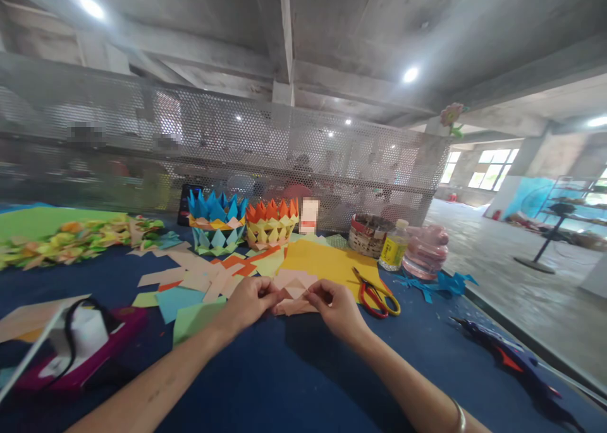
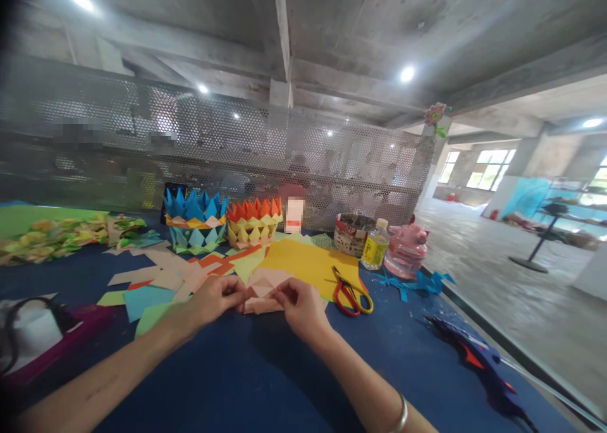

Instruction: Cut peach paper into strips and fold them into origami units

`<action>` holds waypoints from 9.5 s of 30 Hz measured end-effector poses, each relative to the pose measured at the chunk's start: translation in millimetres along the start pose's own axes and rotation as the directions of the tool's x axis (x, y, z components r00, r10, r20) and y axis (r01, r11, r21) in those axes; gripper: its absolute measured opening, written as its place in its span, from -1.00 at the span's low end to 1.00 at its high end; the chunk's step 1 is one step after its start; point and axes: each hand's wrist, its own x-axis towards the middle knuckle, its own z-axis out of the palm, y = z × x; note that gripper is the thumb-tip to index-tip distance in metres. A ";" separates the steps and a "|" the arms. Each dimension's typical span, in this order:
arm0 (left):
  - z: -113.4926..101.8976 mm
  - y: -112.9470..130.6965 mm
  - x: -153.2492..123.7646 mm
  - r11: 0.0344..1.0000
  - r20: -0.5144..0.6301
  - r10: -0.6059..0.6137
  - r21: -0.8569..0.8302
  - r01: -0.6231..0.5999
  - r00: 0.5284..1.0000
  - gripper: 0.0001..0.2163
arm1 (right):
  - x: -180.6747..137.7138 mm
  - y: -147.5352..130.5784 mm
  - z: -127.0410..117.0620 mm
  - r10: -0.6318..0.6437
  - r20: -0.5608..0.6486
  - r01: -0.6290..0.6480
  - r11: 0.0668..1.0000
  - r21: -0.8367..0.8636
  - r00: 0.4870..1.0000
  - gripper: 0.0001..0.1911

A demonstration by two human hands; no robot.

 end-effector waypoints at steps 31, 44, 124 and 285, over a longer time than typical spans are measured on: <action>-5.9 -2.0 3.6 0.995 -0.071 -0.049 -0.089 0.043 0.996 -0.76 | 18.6 18.7 -13.8 0.034 -0.177 -0.165 0.565 -0.808 0.984 -0.72; -5.3 -4.4 3.9 0.995 -0.034 -0.058 -0.080 0.055 0.998 -0.76 | 30.2 27.0 -45.9 -0.046 -0.212 -0.140 0.615 -0.776 0.976 -0.74; -3.8 0.8 1.0 0.776 0.143 -0.225 -0.572 0.266 0.964 -0.79 | -1.3 -15.5 -7.6 -0.275 0.029 0.277 0.957 -0.091 0.961 -0.74; -16.8 9.1 0.7 0.848 0.236 -0.203 -0.443 0.291 0.950 -0.67 | 2.0 3.6 -2.6 -0.105 0.011 0.105 0.992 -0.071 0.994 -0.71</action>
